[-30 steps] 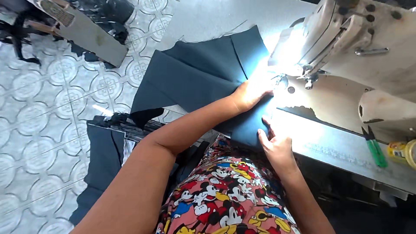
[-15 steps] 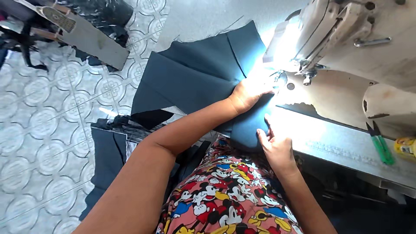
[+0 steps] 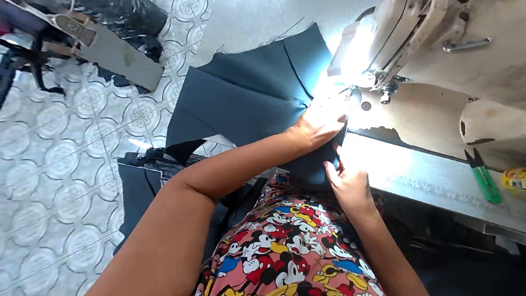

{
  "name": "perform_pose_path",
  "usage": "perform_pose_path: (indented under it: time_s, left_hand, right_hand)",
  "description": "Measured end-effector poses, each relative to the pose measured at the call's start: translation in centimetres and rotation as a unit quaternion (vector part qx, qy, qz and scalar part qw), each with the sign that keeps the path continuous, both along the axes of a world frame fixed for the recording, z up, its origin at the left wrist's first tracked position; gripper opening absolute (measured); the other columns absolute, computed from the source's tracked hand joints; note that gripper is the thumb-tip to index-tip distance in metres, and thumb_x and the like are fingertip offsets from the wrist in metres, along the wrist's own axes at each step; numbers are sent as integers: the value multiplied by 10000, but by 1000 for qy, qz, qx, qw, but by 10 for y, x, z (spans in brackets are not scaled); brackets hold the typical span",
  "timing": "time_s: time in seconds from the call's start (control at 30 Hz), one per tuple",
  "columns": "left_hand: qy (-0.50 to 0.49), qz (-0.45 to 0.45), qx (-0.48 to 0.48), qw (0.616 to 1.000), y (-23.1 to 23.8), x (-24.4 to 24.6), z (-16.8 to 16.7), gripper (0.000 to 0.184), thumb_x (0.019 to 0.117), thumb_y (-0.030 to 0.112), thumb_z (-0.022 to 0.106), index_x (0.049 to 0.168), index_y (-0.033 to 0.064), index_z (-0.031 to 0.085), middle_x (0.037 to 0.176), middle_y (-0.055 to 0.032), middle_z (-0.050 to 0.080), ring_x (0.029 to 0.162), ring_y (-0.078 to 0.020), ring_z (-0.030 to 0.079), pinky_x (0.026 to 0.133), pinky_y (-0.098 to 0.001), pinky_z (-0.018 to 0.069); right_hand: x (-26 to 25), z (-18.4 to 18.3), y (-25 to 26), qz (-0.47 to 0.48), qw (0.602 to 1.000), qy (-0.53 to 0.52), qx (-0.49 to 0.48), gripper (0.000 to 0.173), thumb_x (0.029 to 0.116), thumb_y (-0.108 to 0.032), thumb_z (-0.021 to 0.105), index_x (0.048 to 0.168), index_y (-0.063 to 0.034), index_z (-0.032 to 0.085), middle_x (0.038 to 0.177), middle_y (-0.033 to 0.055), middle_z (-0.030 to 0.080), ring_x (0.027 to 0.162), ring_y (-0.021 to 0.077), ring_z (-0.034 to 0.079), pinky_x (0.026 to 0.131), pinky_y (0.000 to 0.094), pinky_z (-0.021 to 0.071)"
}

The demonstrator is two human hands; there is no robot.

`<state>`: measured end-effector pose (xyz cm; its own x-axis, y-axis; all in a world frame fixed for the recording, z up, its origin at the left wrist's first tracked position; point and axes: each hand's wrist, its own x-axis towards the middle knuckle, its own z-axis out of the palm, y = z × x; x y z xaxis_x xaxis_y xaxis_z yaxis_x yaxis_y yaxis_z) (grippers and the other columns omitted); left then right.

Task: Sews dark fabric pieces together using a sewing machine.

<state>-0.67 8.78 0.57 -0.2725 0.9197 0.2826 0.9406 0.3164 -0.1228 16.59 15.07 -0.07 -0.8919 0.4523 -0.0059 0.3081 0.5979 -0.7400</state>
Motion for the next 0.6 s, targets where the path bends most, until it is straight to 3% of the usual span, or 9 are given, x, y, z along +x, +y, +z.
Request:
perform_pose_path:
  time_s: [0.03,0.1,0.27,0.37,0.47,0.6]
  left_hand:
    - [-18,-5,17,1000,-1,1,-5,309,1012,68,509,1218,122,733,1261,-66,708,1221,-275,630,1033,-484,461]
    - [-67,-14,47,997,-7,2,-14,340,1041,86,486,1315,92,687,1289,-96,699,1234,-283,639,1085,-502,448]
    - [-136,-47,138,980,-13,-4,-23,294,1048,175,540,1255,88,730,1254,-87,718,1210,-253,649,1047,-417,488]
    - [-151,-47,138,978,-12,-5,-20,328,1030,269,584,1269,92,724,1269,-96,710,1232,-261,639,1059,-433,481]
    - [-143,-46,123,981,-12,-5,-21,351,1028,293,584,1292,100,710,1293,-90,700,1235,-265,636,1051,-452,478]
    - [-127,-27,64,989,-12,-3,-17,396,1046,342,531,1346,125,671,1398,-45,653,1310,-273,589,1014,-521,464]
  right_hand:
    - [2,1,-1,5,1000,-6,17,418,999,-210,614,1359,3,637,954,148,739,704,201,677,686,379,589]
    - [6,1,-5,7,999,-9,46,413,1019,-196,575,1382,-6,624,952,151,742,703,215,686,680,386,591]
    - [10,0,-10,-4,998,4,70,409,1014,-133,542,1395,0,616,903,147,738,668,221,678,636,373,581]
    - [10,-2,-11,-14,997,15,76,422,995,-113,537,1391,12,616,800,126,711,598,201,635,582,352,553]
    - [10,-1,-11,-12,997,11,72,416,994,-101,539,1384,24,615,867,146,727,638,211,659,619,362,571]
    - [8,2,-9,2,995,-9,104,412,997,-108,537,1377,26,623,850,161,731,637,256,680,618,403,582]
